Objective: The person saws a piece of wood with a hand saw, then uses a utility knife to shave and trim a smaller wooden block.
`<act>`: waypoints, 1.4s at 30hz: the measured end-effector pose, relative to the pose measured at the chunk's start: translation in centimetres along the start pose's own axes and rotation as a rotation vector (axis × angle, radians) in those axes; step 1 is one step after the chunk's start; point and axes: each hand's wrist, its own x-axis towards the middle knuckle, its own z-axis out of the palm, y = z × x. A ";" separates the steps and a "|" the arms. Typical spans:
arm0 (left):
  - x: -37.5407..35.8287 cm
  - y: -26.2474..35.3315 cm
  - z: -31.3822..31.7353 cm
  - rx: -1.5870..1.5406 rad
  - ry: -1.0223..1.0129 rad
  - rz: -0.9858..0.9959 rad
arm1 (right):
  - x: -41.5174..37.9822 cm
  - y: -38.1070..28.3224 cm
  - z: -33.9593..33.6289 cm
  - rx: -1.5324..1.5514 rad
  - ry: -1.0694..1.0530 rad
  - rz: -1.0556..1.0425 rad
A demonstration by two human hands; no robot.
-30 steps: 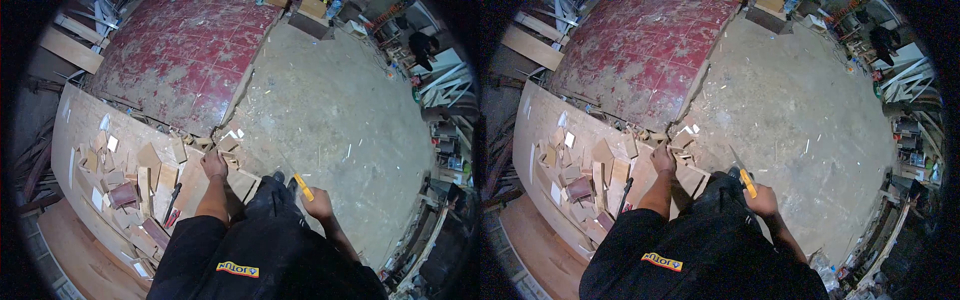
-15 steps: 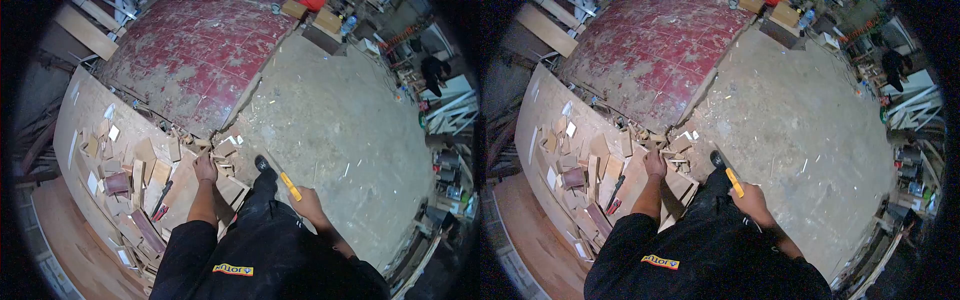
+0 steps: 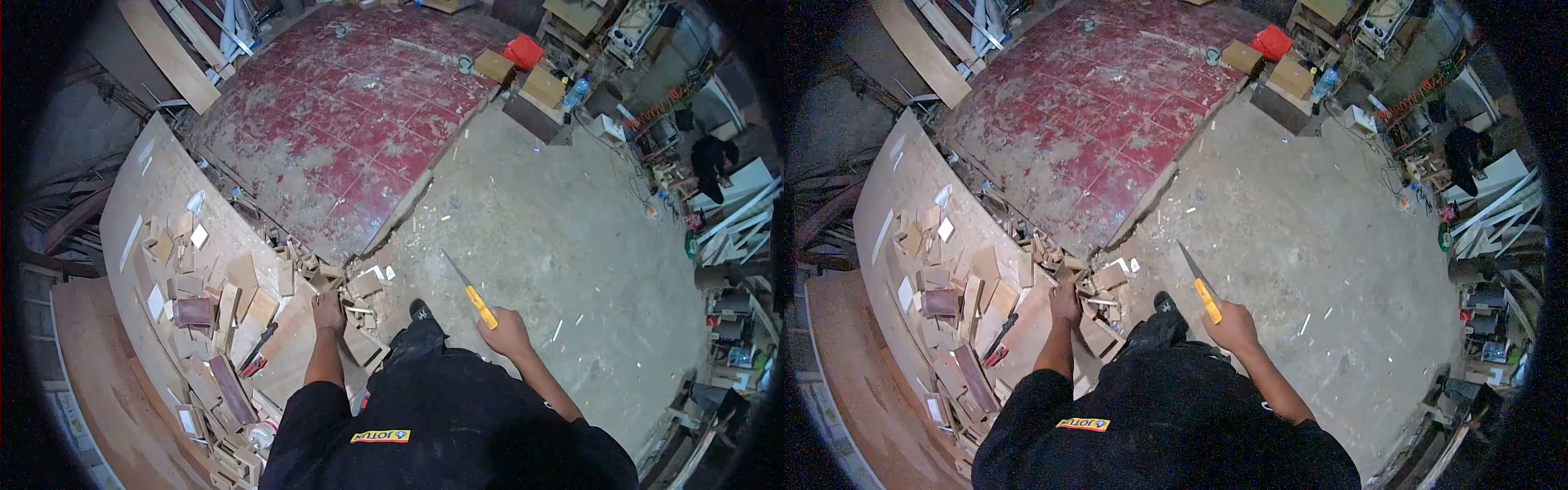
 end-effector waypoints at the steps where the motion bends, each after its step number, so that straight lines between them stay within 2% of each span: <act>1: 0.1 0.0 0.0 0.013 -0.017 0.008 | 0.2 0.1 -0.3 -0.003 0.017 -0.006; 4: 0.4 0.7 0.4 -0.029 0.044 -0.061 | 0.6 -0.1 -1.1 0.003 0.034 -0.011; 5: 0.4 1.2 0.8 -0.137 0.202 -0.061 | 0.6 -0.1 -1.3 0.013 0.028 -0.003; 6: 0.8 1.7 1.4 -0.140 0.209 -0.070 | 0.7 -0.2 -1.4 0.006 0.028 -0.013; 8: 1.3 2.9 2.3 -0.471 0.230 -0.274 | 0.9 -0.2 -1.3 -0.025 -0.003 -0.004; 9: 1.0 5.0 1.4 -0.566 0.365 -0.330 | 0.9 -0.2 -1.3 -0.037 -0.017 -0.023; 10: 1.1 5.6 2.1 -0.817 0.413 -0.360 | 1.0 -0.2 -1.3 -0.039 -0.057 -0.036; 12: 1.4 6.5 3.2 -1.108 0.440 -0.369 | 1.2 -0.1 -1.1 -0.057 -0.110 -0.074; 15: 0.8 8.0 2.3 -1.301 0.433 -0.401 | 1.8 0.5 -0.7 -0.142 -0.161 -0.155; 16: 0.5 7.7 4.0 -1.304 0.456 -0.426 | 1.8 0.5 -0.6 -0.130 -0.163 -0.181; 18: -0.1 6.9 6.6 -1.298 0.560 -0.335 | 1.5 0.5 -0.8 -0.123 -0.186 -0.230; 19: -2.0 10.3 -1.0 -2.112 0.497 -0.570 | 1.3 0.3 -0.9 -0.109 -0.190 -0.235; 20: -2.7 10.2 -1.3 -2.105 0.531 -0.582 | 1.1 0.2 -0.9 -0.093 -0.193 -0.240; 22: -4.6 9.9 -1.0 -2.455 0.489 -0.542 | 0.5 0.7 -0.5 -0.088 -0.195 -0.299; 24: -6.1 9.3 0.1 -2.584 0.577 -0.618 | -0.2 1.4 -0.2 -0.092 -0.206 -0.359; 26: -8.6 8.3 2.1 -2.649 0.606 -0.483 | -1.0 1.9 0.2 -0.087 -0.228 -0.385; 27: -10.3 8.6 1.5 -2.643 0.650 -0.500 | -1.3 2.6 0.5 -0.090 -0.216 -0.424; 29: -14.0 10.2 -0.8 -2.799 0.625 -0.322 | -2.8 3.1 0.5 -0.081 -0.244 -0.453; 30: -15.7 10.9 -1.4 -2.794 0.651 -0.341 | -3.7 3.3 0.4 -0.066 -0.246 -0.464; 32: -18.4 12.1 -2.3 -2.803 0.550 -0.380 | -5.5 3.9 0.4 -0.076 -0.278 -0.493; 37: -23.9 15.2 -4.5 -2.707 0.495 -0.293 | -8.1 7.4 0.9 0.078 -0.444 -0.633; 42: -26.1 16.8 -6.6 -2.446 0.492 -0.358 | -10.5 9.5 1.4 0.192 -0.397 -0.743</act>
